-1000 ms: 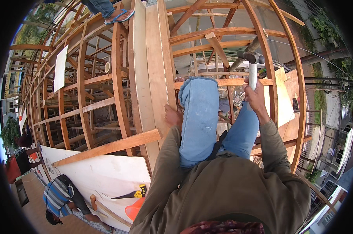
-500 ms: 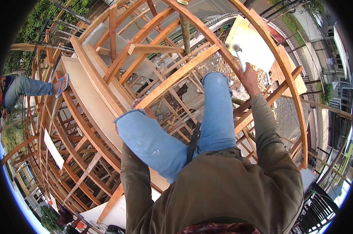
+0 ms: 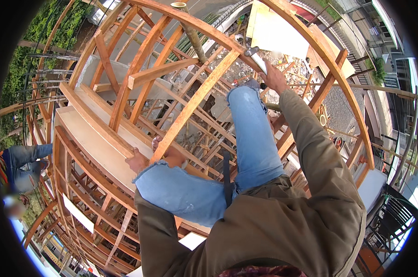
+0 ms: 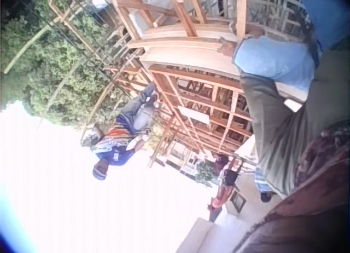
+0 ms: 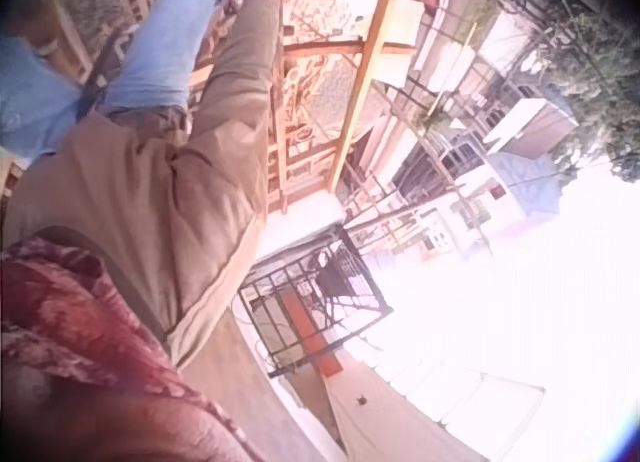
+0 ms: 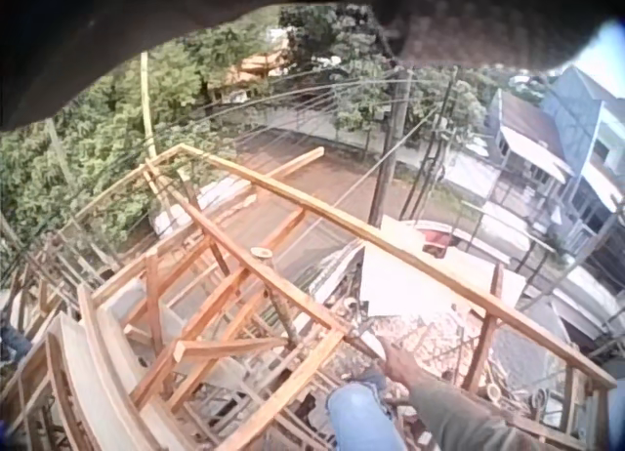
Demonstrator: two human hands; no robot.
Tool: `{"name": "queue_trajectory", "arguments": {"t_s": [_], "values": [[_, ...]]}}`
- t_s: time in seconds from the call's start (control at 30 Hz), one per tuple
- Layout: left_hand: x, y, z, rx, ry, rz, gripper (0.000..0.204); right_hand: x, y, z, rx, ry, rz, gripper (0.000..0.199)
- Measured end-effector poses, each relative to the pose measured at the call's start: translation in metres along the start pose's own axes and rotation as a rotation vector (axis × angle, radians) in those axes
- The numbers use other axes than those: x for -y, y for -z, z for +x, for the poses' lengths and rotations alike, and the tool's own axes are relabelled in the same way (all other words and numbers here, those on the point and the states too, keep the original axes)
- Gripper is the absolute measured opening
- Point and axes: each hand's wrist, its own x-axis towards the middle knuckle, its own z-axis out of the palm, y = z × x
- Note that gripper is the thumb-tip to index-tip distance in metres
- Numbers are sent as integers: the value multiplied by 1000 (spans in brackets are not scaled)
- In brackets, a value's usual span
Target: The person assembles a wooden roof truss by positioning wooden planks and securing them with a hammer and nails. The person repeatedly hammers nails into the joints of the wooden frame to fasten the structure.
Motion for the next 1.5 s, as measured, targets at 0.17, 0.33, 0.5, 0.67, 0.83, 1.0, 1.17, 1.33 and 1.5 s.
{"name": "queue_trajectory", "arguments": {"t_s": [0.17,0.33,0.5,0.67,0.83,1.0,1.17,1.33,1.5], "values": [[-19,-2,-13,-72,61,102,73,6,2,14,40,-25,-4,70],[-25,-4,-10,-68,60,147,71,20,0,17,62,-108,-158,59],[-16,-11,-1,-46,84,86,72,24,-2,15,28,-104,-136,55],[-9,-16,6,-76,45,89,72,27,0,17,32,-108,-143,56],[-16,-13,0,-60,73,85,71,25,1,16,51,-106,-146,54],[-26,-8,-12,-34,111,11,74,19,0,14,53,-104,-137,54],[-23,-7,-13,-34,77,56,76,17,1,14,63,-117,-125,56],[-15,-10,-7,-16,55,34,75,19,2,14,101,-137,-152,54],[-8,-14,5,8,57,-22,73,22,3,14,86,-138,-126,46]]}}
